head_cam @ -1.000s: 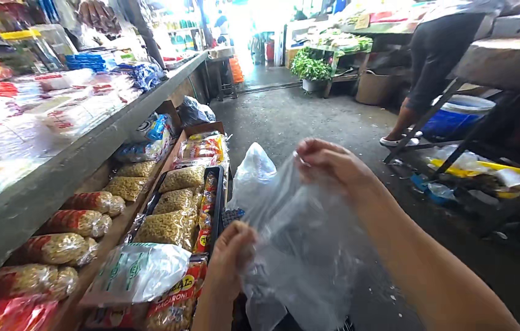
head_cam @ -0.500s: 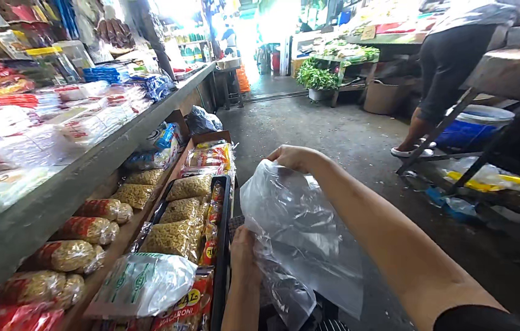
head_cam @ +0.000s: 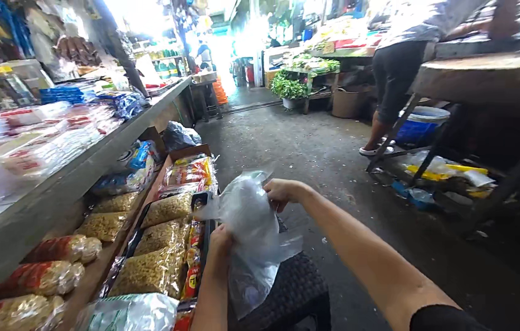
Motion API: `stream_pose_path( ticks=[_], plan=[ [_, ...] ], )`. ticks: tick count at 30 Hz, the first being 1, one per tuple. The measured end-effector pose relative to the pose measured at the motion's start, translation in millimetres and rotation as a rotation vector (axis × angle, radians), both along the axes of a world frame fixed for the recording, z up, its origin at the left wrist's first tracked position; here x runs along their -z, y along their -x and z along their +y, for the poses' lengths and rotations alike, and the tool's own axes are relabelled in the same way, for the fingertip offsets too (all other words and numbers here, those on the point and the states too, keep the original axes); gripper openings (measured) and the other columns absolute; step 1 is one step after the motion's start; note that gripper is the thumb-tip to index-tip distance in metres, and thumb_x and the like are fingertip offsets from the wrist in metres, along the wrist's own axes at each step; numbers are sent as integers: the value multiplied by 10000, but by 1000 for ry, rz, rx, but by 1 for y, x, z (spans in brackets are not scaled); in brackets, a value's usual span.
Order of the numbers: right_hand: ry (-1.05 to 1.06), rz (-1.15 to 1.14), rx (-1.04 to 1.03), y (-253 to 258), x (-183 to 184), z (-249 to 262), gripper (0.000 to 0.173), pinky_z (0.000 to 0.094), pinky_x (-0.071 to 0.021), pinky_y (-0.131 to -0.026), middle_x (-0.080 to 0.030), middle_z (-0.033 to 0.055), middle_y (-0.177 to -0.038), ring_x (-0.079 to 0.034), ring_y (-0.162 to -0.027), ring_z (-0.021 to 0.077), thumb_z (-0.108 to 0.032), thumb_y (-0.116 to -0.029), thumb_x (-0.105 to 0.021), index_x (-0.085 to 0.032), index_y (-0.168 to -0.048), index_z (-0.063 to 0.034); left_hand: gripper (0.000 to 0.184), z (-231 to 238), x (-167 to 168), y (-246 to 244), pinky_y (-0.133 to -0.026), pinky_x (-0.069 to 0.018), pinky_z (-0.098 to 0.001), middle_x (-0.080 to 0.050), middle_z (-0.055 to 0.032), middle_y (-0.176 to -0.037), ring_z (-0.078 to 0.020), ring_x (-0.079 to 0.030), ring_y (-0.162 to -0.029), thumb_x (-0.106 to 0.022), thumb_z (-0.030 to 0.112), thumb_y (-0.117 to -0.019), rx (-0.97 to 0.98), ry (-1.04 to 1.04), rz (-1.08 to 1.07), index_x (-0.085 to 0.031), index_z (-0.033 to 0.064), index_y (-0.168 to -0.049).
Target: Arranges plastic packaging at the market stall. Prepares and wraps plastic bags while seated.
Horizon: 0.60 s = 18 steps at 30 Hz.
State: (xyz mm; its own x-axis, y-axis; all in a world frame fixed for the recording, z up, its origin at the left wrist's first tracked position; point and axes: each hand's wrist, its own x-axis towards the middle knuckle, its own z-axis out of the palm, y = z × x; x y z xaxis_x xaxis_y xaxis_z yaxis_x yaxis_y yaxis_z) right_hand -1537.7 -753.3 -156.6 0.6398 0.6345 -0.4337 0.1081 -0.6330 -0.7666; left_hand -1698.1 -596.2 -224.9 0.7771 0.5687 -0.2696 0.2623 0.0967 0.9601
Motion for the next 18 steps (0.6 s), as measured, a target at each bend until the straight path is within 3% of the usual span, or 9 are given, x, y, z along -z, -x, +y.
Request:
stream_pose_path(
  ticks=[3,5,6,8,10,12,14,16,18],
  plan=[
    [-33,49,61,6,39,-5,267,362,-510,-690,-645,134,-957,-597,-737,174,-149,-1076,-485,-575,-1287,-12,189,8,23,-4,-668,-508,-322,-621,-79,-845,-130,-588,-709,-539,97,-1025,60,-10,53,-624,-17,-1150],
    [-147,100,142,14,66,-10,287,350,-510,-687,-625,127,-955,-584,-733,170,-174,-1084,-486,-565,-1319,-30,264,8,47,-8,-802,-511,-425,-650,-178,-1000,-225,-611,-865,-509,117,-1055,79,2,61,-607,-49,-1236],
    [-242,142,209,20,79,-13,290,335,-510,-676,-617,112,-940,-580,-722,157,-180,-1091,-474,-562,-1329,-39,286,6,57,-8,-819,-520,-436,-662,-191,-1019,-235,-626,-886,-498,141,-1068,76,15,54,-612,-52,-1246],
    [-458,228,358,38,102,-15,280,316,-532,-663,-623,82,-897,-602,-703,136,-186,-1096,-458,-560,-1314,-41,243,1,60,-6,-757,-520,-420,-654,-156,-915,-211,-616,-805,-533,156,-1055,52,-33,58,-649,-52,-1101],
    [-624,315,494,66,107,-17,264,330,-544,-685,-636,86,-902,-619,-729,146,-164,-1092,-463,-560,-1292,-22,141,1,47,5,-736,-513,-421,-635,-148,-877,-212,-607,-787,-604,84,-998,71,-96,50,-635,-54,-1008],
    [-704,389,585,96,101,-22,226,327,-551,-667,-639,75,-859,-628,-709,144,-137,-1085,-461,-554,-1250,-14,102,0,26,28,-719,-537,-348,-624,-100,-874,-149,-615,-783,-623,-5,-935,135,-120,-13,-603,-34,-1030],
    [-730,479,658,122,101,-27,183,292,-531,-599,-605,37,-770,-594,-624,115,-118,-1083,-435,-549,-1193,-26,40,-3,11,43,-713,-531,-336,-630,-74,-840,-128,-614,-764,-622,14,-948,187,-166,29,-626,-14,-975],
    [-736,595,736,139,103,-29,163,273,-523,-564,-598,28,-731,-583,-583,108,-120,-1088,-431,-556,-1145,-32,114,-5,6,47,-696,-521,-359,-632,-70,-795,-140,-611,-731,-604,72,-985,206,-186,117,-650,2,-908],
    [-746,647,756,149,105,-29,154,260,-528,-549,-607,36,-733,-590,-571,106,-114,-1090,-435,-550,-1146,-28,119,-5,11,52,-689,-526,-349,-626,-70,-798,-137,-612,-723,-566,73,-1008,180,-119,142,-639,-2,-952]
  ],
)
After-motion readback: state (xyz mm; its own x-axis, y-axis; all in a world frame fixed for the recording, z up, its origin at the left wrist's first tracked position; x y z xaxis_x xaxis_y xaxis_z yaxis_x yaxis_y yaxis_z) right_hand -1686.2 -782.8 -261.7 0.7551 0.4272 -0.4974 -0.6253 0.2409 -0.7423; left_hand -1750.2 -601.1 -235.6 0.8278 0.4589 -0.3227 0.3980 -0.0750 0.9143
